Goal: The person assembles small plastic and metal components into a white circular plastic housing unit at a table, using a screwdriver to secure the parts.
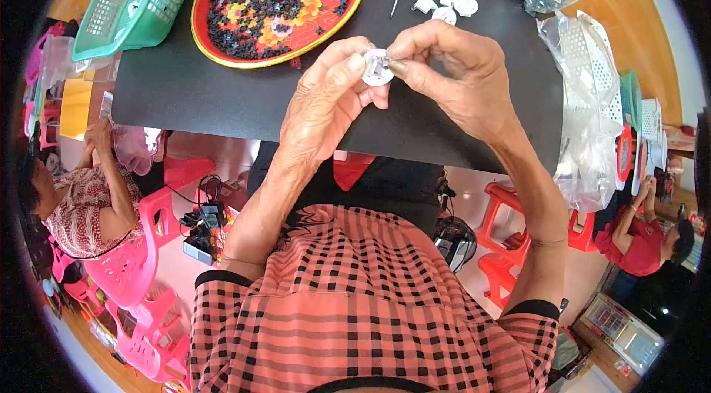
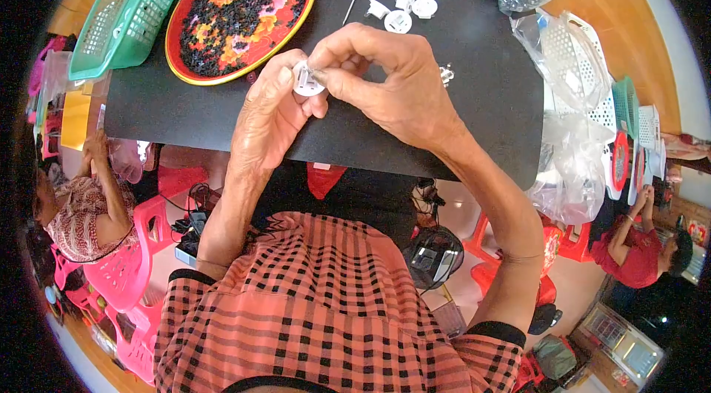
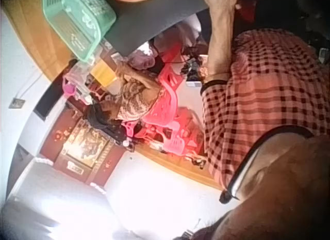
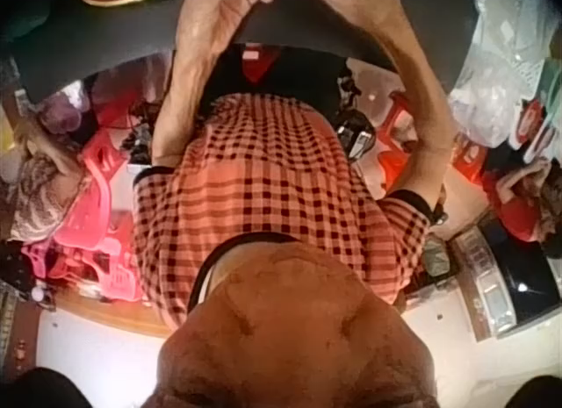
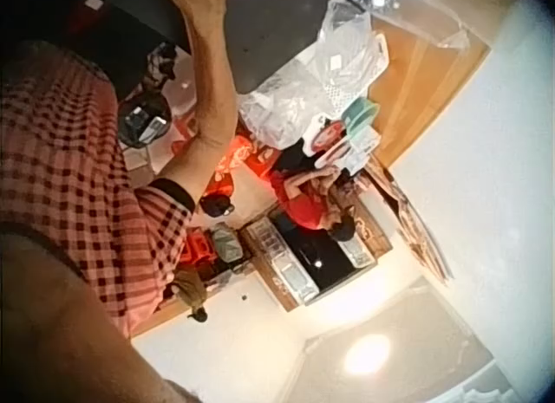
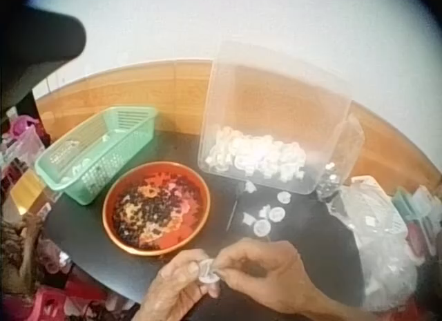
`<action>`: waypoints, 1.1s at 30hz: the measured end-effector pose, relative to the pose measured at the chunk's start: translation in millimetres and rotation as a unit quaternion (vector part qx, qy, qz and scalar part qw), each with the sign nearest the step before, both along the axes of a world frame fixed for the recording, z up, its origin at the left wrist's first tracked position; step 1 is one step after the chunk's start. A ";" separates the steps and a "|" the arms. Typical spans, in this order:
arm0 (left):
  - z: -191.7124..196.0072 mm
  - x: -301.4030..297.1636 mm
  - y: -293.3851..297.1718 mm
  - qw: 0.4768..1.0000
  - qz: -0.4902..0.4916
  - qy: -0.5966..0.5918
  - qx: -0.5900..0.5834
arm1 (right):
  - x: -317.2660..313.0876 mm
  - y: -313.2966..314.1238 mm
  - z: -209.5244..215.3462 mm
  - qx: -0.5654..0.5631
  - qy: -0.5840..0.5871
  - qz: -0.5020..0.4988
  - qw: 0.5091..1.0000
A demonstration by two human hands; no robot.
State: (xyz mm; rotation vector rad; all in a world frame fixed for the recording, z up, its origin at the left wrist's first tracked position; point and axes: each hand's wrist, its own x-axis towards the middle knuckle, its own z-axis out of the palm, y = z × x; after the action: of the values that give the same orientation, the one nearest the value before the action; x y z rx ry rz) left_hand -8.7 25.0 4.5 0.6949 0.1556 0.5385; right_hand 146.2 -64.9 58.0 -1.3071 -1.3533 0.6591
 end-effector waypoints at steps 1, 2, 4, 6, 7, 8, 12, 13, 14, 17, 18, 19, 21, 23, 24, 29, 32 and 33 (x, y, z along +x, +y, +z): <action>0.2 0.2 -0.4 1.000 0.000 -0.002 0.002 | 0.3 -1.8 2.2 -0.020 -0.006 0.007 1.000; 0.4 0.2 -0.7 1.000 0.000 -0.005 0.005 | 0.4 -2.7 3.8 -0.041 -0.012 0.014 0.999; 1.2 0.0 -1.4 1.000 0.004 -0.002 0.005 | -0.4 -2.4 5.0 -0.038 -0.012 0.013 0.999; 0.9 0.3 -1.5 1.000 0.008 0.001 0.006 | -0.6 -3.4 5.4 -0.036 -0.011 0.011 0.999; 0.4 -0.1 -1.2 1.000 0.005 -0.001 0.006 | -0.7 -4.1 5.4 -0.044 0.001 0.014 0.999; 0.0 -0.3 -1.1 1.000 0.003 -0.003 0.006 | -0.9 -4.6 5.2 -0.053 0.013 0.018 0.998; 3.5 1.2 -2.0 1.000 0.007 0.000 -0.008 | -1.6 -2.8 -1.9 -0.008 0.077 0.018 0.997; 2.5 1.1 -1.7 1.000 0.002 0.002 -0.007 | -0.1 -1.9 -2.8 -0.009 0.048 0.010 0.999; 2.0 1.1 -1.4 1.000 -0.003 0.004 -0.006 | 0.7 -1.5 -3.0 -0.010 0.020 0.002 1.000; 2.2 0.3 -0.3 1.000 -0.002 0.009 -0.024 | -2.1 -0.9 -0.9 -0.019 -0.015 -0.004 1.000; 1.7 0.5 0.6 1.000 -0.001 0.008 -0.024 | -1.7 -0.7 0.4 -0.019 -0.016 -0.003 1.000; 0.9 0.7 1.9 0.999 -0.009 0.003 -0.036 | -1.0 -0.6 2.3 -0.007 -0.055 -0.004 0.998; 0.9 -0.1 2.3 0.999 -0.017 -0.004 -0.048 | 1.3 0.1 6.3 0.004 -0.094 -0.004 0.996; 2.4 -0.6 1.8 0.998 -0.009 -0.009 -0.056 | 4.9 1.4 10.5 0.014 -0.145 0.013 0.989; 2.6 -0.4 1.8 0.998 -0.008 -0.009 -0.056 | 5.0 1.9 12.1 0.014 -0.146 0.014 0.989; 5.6 -0.3 -1.6 0.998 0.025 0.007 -0.063 | -3.0 1.7 11.8 0.029 -0.185 0.041 0.981; 4.2 0.3 0.2 0.998 0.015 -0.004 -0.066 | -4.5 1.9 5.5 0.025 -0.191 0.008 0.981; 2.6 0.4 1.2 0.998 0.016 -0.004 -0.066 | -4.0 2.6 5.6 0.025 -0.191 0.009 0.981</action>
State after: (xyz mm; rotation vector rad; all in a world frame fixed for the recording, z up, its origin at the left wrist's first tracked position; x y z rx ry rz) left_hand -8.2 26.2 7.0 0.5632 0.1934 0.5561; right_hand 142.2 -62.3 63.6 -1.4294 -1.6796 0.3934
